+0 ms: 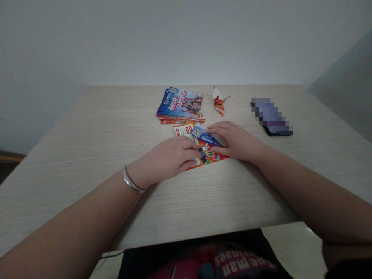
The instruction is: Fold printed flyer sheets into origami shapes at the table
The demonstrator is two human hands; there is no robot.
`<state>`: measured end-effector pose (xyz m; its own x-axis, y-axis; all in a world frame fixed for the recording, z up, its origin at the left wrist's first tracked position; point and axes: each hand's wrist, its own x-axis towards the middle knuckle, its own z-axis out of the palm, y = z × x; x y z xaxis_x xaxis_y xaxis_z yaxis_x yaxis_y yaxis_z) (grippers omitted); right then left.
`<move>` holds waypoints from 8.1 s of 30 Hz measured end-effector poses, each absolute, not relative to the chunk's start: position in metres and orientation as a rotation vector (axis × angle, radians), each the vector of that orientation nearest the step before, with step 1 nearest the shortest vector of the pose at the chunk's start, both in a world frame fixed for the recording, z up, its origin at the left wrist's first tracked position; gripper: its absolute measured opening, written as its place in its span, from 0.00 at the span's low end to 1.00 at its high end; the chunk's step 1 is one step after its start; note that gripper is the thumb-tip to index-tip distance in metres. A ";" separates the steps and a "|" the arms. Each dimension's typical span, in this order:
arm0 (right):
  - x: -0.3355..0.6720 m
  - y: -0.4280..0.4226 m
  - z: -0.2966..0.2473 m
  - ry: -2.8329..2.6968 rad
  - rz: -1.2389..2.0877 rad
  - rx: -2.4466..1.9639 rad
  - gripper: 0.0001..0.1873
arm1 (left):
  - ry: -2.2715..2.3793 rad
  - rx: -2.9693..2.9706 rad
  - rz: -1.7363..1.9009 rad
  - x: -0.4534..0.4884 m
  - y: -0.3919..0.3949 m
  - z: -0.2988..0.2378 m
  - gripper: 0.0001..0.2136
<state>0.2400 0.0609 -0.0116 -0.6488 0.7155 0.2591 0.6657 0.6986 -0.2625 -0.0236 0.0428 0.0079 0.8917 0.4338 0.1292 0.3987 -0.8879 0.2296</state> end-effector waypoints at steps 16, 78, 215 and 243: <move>0.244 0.065 -0.012 -2.635 0.178 -0.874 0.15 | 1.211 2.990 0.087 -0.032 0.039 -0.008 0.32; 0.228 0.046 -0.008 -2.740 -0.485 -0.803 0.15 | 1.461 2.765 0.420 -0.033 0.057 -0.007 0.08; 0.227 0.058 -0.002 -2.682 -0.055 -1.278 0.13 | 0.925 2.936 0.264 -0.029 0.037 -0.021 0.32; 0.227 0.048 0.010 -2.736 -0.177 -1.434 0.15 | 1.055 3.057 0.228 -0.022 0.034 -0.017 0.37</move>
